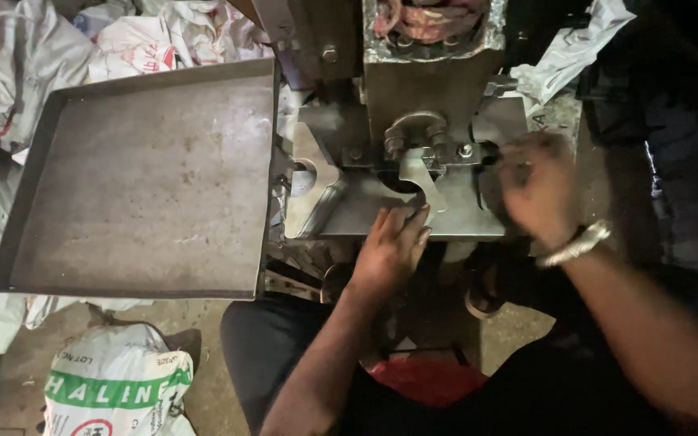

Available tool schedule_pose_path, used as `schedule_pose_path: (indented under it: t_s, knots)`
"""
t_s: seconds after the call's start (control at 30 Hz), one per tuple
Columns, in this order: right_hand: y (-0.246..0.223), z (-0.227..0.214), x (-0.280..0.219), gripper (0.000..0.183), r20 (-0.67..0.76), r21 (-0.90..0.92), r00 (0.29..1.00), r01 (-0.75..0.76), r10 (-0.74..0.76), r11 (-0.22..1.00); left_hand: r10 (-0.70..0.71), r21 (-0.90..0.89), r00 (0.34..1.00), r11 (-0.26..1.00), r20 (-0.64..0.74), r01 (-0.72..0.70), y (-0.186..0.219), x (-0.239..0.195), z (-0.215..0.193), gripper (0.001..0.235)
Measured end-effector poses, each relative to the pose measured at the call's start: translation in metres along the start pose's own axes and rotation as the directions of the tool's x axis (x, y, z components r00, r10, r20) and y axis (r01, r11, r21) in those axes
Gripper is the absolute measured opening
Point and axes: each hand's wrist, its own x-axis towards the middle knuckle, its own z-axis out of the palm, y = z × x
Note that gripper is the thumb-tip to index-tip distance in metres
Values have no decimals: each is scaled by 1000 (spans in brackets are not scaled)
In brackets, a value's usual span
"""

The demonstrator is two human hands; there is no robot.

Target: Using an industrial press machine to shape or punch metal components.

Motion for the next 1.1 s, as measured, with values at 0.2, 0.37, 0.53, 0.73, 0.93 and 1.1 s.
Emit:
schedule_pose_path:
  t_s: [0.2,0.37,0.53,0.73,0.93,1.1]
  knots:
    - [-78,-7,-31,53,261,112,857,431,-445,895,31,9,999,999,-8,-31,7,1,-11,40]
    - [-85,-14,-44,44,144,-19,707,702,-693,712,52,18,998,999,-34,-52,26,5,-51,43]
    - [-193,-96,-28,28,826,-222,517,-71,226,973,-127,76,981,987,-149,140,11,12,-105,40]
    - [-95,13,-13,29,797,447,586,-734,144,512,-270,272,937,906,-222,325,-48,2,-108,39]
    - [-72,57,-1,32,769,592,633,-758,89,275,-360,147,927,916,-109,373,-63,-4,-99,37]
    - [-84,48,-2,29,779,532,603,-782,175,326,-265,167,952,942,-156,290,-58,-4,-98,36]
